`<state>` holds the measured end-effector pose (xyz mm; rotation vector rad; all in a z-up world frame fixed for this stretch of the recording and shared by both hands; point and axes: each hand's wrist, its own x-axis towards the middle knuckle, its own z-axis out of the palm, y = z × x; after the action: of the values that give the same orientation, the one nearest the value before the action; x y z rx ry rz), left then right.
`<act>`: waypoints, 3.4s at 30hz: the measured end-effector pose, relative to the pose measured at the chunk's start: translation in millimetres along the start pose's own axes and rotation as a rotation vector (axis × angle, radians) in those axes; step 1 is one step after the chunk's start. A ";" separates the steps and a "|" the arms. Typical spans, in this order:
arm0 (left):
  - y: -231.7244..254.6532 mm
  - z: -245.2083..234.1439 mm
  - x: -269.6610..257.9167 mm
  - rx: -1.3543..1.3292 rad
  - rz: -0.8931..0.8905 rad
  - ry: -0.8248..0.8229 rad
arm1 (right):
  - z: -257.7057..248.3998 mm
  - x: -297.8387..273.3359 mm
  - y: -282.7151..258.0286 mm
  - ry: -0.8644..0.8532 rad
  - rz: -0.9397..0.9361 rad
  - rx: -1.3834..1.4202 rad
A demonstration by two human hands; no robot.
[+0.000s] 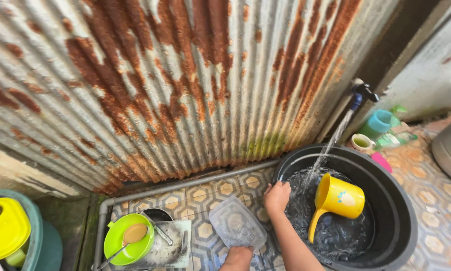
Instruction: Washing and rinsing various dishes, plates, and utensils in basins at floor level.
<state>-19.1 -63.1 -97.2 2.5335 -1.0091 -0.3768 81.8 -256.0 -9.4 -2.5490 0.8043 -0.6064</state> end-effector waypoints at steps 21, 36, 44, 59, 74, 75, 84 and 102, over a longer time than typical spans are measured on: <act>-67.5 -179.2 -15.0 -1.348 -0.536 0.247 | -76.0 -161.1 -1.6 -0.691 -0.194 -0.006; 27.4 -93.1 -117.3 -0.229 -0.154 0.044 | -44.7 -185.0 15.5 -1.777 -0.441 -0.286; 22.6 -167.2 -94.2 -0.780 -0.594 0.112 | -120.7 -91.0 -40.2 -1.560 -0.157 0.151; 83.2 -227.1 -95.5 -1.340 -0.426 0.569 | -148.8 -81.2 -93.6 -0.712 -0.028 1.028; 62.4 -207.8 -90.5 -1.269 -0.374 0.892 | -173.6 -126.3 -137.5 -0.359 -0.354 0.700; 67.0 -213.6 -92.2 -1.135 -0.297 0.884 | -172.8 -124.3 -136.2 -0.341 -0.402 0.667; 80.2 -233.4 -95.7 -1.895 -0.240 0.725 | -151.9 -114.1 -120.1 -0.427 -0.187 0.957; 91.0 -235.0 -85.1 -0.912 -0.169 0.798 | -171.5 -125.7 -139.7 -0.310 -0.025 0.830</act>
<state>-43.9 -4.8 161.1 1.6579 -0.2092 0.1333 -37.5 -114.6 165.2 -1.8171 0.3071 -0.4125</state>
